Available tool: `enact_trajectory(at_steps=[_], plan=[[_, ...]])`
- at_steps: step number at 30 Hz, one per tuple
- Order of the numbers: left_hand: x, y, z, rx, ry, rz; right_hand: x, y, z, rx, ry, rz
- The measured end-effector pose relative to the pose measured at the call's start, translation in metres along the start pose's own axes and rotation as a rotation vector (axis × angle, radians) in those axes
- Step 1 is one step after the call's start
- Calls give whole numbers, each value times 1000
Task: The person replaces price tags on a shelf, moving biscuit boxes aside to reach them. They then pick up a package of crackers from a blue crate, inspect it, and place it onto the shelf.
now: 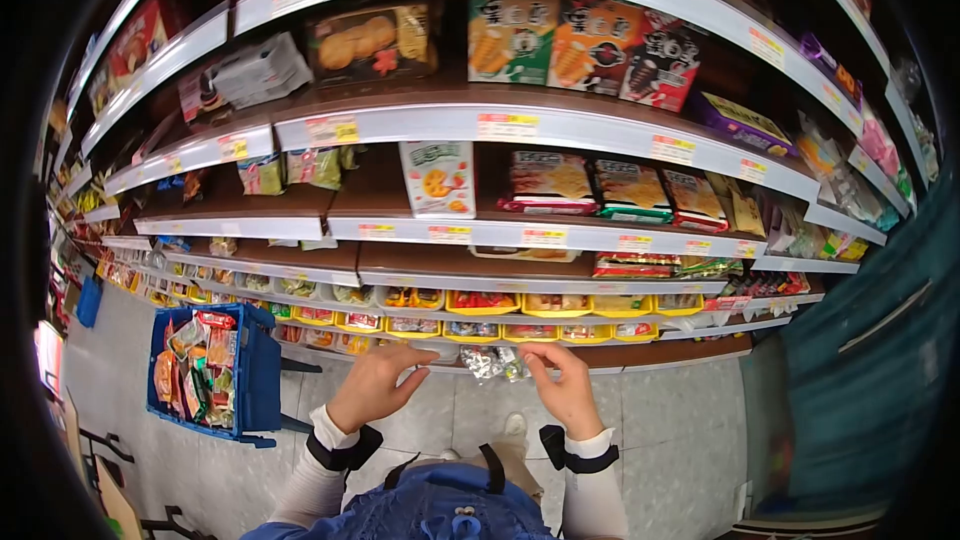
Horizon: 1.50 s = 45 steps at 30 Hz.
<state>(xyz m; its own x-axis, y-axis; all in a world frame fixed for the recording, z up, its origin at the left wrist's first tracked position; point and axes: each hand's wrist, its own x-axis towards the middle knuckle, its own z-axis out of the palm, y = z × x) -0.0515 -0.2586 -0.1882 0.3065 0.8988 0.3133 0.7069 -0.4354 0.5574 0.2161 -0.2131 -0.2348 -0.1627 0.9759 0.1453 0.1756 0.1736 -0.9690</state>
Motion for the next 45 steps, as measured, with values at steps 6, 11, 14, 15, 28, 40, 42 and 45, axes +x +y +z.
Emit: enact_trajectory(at_steps=[6, 11, 14, 15, 28, 40, 42, 45], plan=[[-58, -37, -4, -35, -81, -148, -27, -19, 49, -159, -212, -7], [-81, -65, 1, -65, -191, -188, -26, -32, 62, -289, -401, 38], [-86, -81, 0, -57, -193, -230, -10, -23, 69, -288, -418, -40], [-88, -86, -1, -55, -184, -261, -2, -21, 73, -275, -411, -32], [-56, -126, -49, -96, -177, -457, 82, -2, 154, -131, -479, -124], [-109, -195, -117, -24, -267, -276, 18, -34, 238, -161, -254, -50], [-125, -204, -133, -29, -323, -233, -7, -38, 261, -165, -240, -28], [-156, -230, -146, 32, -357, -248, -37, -51, 294, -173, -232, 27]])
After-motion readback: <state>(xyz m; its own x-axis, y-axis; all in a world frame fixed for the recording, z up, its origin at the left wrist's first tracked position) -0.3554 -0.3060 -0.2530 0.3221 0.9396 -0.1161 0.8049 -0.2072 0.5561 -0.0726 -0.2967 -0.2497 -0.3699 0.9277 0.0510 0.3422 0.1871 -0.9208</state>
